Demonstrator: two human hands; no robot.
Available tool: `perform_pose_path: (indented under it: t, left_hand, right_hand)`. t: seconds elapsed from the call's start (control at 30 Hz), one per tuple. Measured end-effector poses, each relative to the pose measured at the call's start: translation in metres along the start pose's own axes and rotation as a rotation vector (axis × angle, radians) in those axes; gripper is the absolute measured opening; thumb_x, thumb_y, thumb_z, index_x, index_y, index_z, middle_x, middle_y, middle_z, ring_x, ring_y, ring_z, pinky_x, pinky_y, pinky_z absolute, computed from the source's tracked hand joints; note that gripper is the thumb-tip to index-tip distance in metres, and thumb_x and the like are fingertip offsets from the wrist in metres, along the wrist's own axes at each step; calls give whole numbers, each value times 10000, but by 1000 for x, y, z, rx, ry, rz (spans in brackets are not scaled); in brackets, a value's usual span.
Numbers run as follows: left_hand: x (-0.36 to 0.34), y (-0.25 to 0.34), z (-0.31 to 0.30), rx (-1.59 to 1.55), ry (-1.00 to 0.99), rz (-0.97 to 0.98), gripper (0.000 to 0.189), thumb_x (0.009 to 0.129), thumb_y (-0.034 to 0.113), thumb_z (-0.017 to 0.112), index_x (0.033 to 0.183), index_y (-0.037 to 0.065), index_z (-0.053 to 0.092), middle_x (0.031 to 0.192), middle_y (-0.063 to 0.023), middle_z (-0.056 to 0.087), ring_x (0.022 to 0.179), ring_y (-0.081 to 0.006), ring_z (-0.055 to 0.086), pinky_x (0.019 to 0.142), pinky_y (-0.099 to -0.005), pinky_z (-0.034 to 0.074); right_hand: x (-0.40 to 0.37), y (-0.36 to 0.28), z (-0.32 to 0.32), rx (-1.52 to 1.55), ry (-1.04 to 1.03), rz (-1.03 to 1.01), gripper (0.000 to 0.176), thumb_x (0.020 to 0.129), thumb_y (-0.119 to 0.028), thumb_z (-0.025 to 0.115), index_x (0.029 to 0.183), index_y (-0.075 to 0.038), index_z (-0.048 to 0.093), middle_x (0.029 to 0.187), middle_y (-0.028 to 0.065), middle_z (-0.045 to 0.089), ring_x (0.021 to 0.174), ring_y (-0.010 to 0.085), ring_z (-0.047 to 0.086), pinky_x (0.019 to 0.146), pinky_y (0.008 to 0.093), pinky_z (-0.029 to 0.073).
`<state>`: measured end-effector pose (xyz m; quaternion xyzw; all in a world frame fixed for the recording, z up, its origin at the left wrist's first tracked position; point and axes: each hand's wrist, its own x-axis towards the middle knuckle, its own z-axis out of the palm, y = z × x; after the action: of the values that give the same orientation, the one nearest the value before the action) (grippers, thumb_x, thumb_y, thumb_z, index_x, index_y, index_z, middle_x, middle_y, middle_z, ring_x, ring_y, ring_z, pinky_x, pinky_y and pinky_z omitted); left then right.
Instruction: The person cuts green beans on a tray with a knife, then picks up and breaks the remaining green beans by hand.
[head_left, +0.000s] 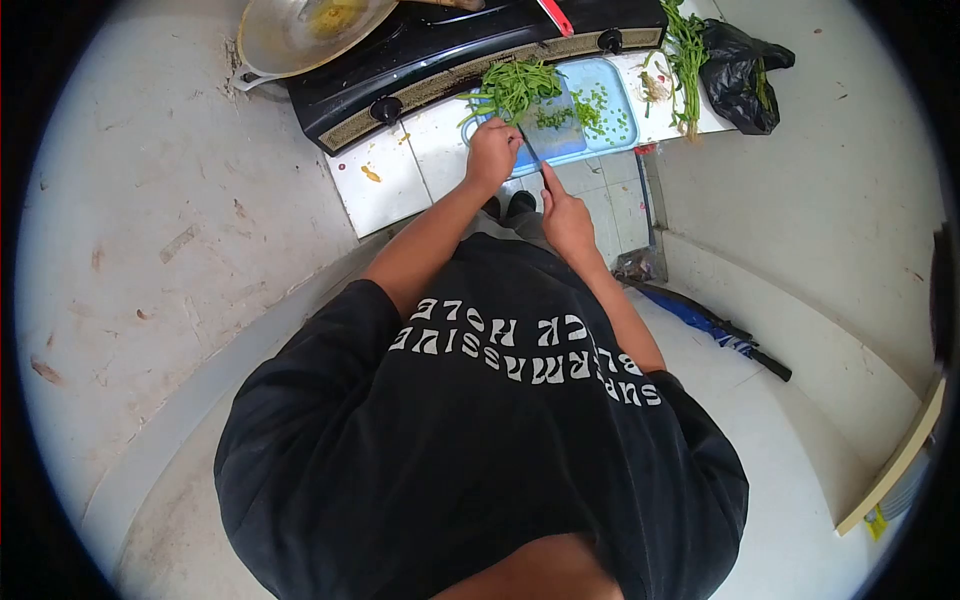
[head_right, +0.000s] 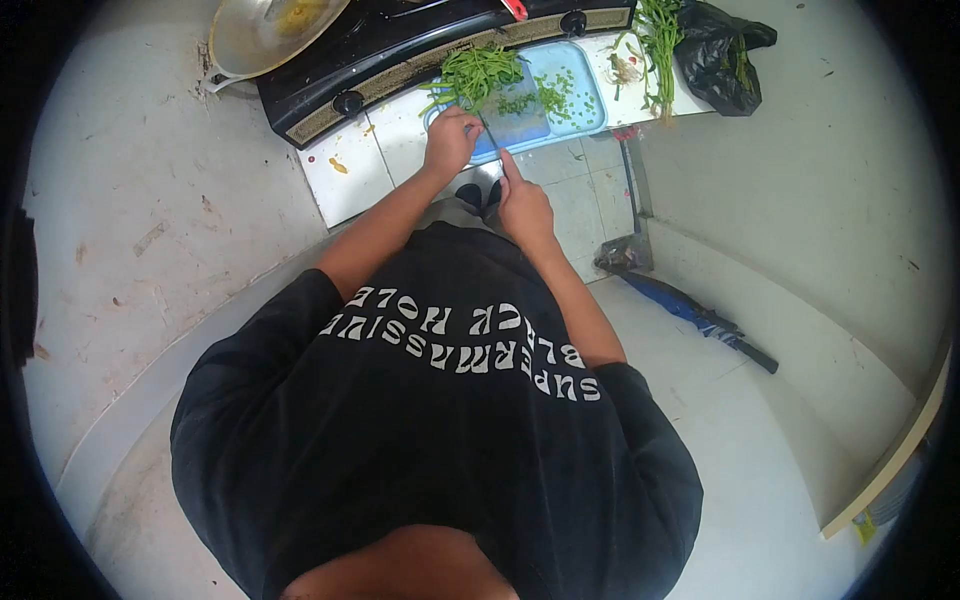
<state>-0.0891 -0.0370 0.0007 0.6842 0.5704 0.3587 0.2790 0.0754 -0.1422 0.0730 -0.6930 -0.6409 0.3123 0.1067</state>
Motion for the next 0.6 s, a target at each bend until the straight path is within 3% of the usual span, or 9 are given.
perform_pose_path:
  t: [0.27,0.37,0.43,0.5,0.53,0.6]
  left_hand:
    - [0,5,2,1,16,-49,80,784,72,828,851,41,796,896,-158,706,871,-377,697,790,-477,565]
    - [-1,7,-1,166,7,-82,113,760,129,864,834,70,801,888,-139,718,860,-350,710,767,-454,573]
    - [1,8,-2,171,-13,-257,163,730,185,900,827,96,804,862,-104,726,823,-311,719,741,-435,575]
    - [3,5,-3,104,-23,-298,183,719,189,910,839,100,804,855,-89,730,808,-291,721,733,-428,574]
    - [3,3,-3,38,-31,-337,204,709,192,920,852,104,804,847,-73,734,793,-271,722,726,-420,573]
    - [4,-2,-4,10,-29,-332,226,712,182,922,884,99,802,853,-71,731,780,-239,714,725,-390,566]
  right_hand:
    - [-11,-3,-10,4,-18,68,523,1058,-230,541,1576,-235,467,868,308,715,827,513,703,751,616,547]
    - [2,8,3,64,56,51,523,1059,-229,537,1577,-228,469,872,311,715,829,517,701,754,612,547]
    - [4,3,0,131,127,29,523,1059,-228,536,1578,-225,471,871,311,714,829,519,700,753,609,547]
    - [-6,1,-7,111,30,169,506,1077,-203,539,1578,-243,481,1040,272,741,910,489,711,790,551,557]
    - [-11,3,-7,107,26,169,506,1077,-203,539,1578,-243,481,1040,272,741,910,489,711,790,551,557]
    - [-14,6,-7,167,121,65,526,1055,-196,550,1576,-221,479,872,311,709,820,518,695,744,600,538]
